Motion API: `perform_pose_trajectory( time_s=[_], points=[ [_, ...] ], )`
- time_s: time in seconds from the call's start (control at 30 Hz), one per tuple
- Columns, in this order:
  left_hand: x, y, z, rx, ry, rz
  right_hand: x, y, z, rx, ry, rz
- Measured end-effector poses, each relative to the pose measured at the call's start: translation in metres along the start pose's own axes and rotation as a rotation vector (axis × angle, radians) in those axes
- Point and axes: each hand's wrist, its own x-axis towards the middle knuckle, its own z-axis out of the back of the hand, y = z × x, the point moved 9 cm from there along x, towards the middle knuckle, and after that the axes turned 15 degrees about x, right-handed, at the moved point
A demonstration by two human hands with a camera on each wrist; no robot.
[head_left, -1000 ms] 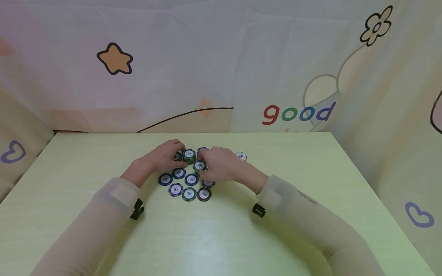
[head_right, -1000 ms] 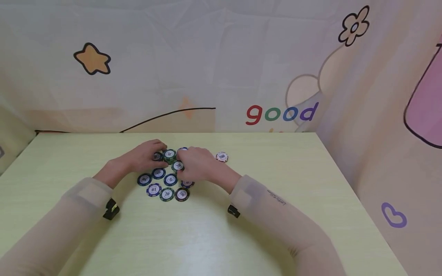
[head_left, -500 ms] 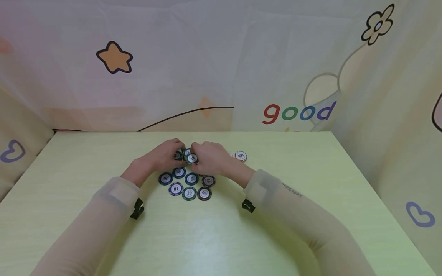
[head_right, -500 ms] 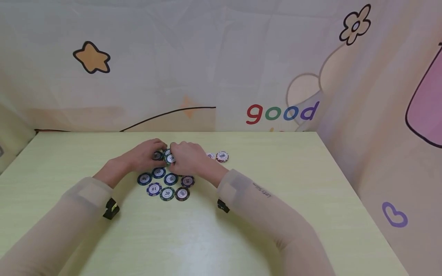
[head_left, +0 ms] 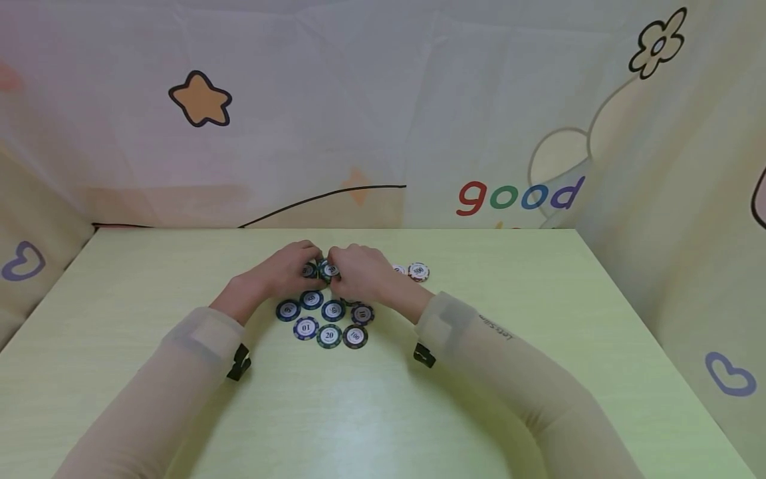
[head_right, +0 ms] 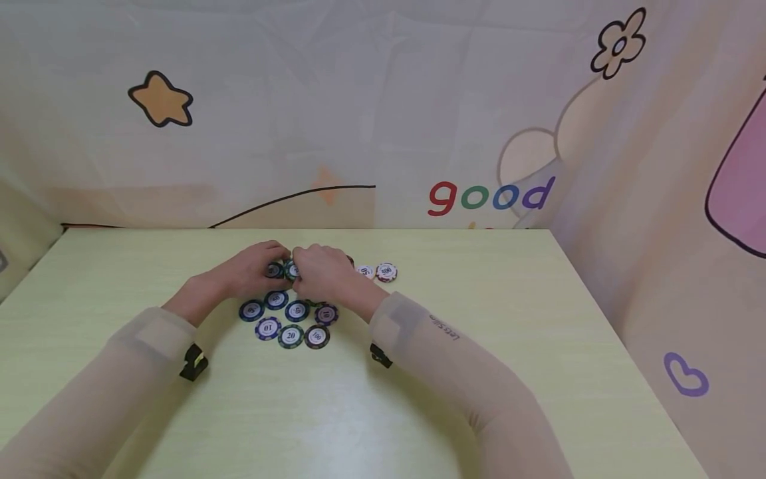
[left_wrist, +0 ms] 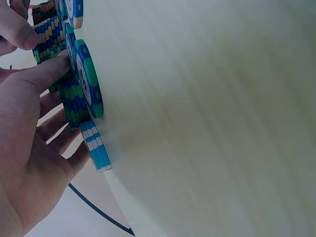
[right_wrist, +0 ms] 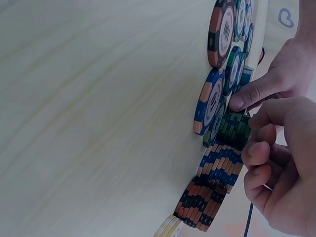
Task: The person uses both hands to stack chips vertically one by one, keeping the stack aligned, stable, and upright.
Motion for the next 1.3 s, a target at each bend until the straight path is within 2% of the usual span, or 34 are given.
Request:
perform_pose_trajectory(
  time_s=[0.57, 1.3],
  points=[
    [0.0005, 0.0002, 0.0008, 0.013, 0.001, 0.000, -0.0075, 0.0017, 0.0068, -0.043, -0.072, 0.020],
    [0.0002, -0.0001, -0.0006, 0.015, 0.016, 0.013, -0.0019, 0.0010, 0.0042, -0.088, -0.130, 0.036]
  ],
)
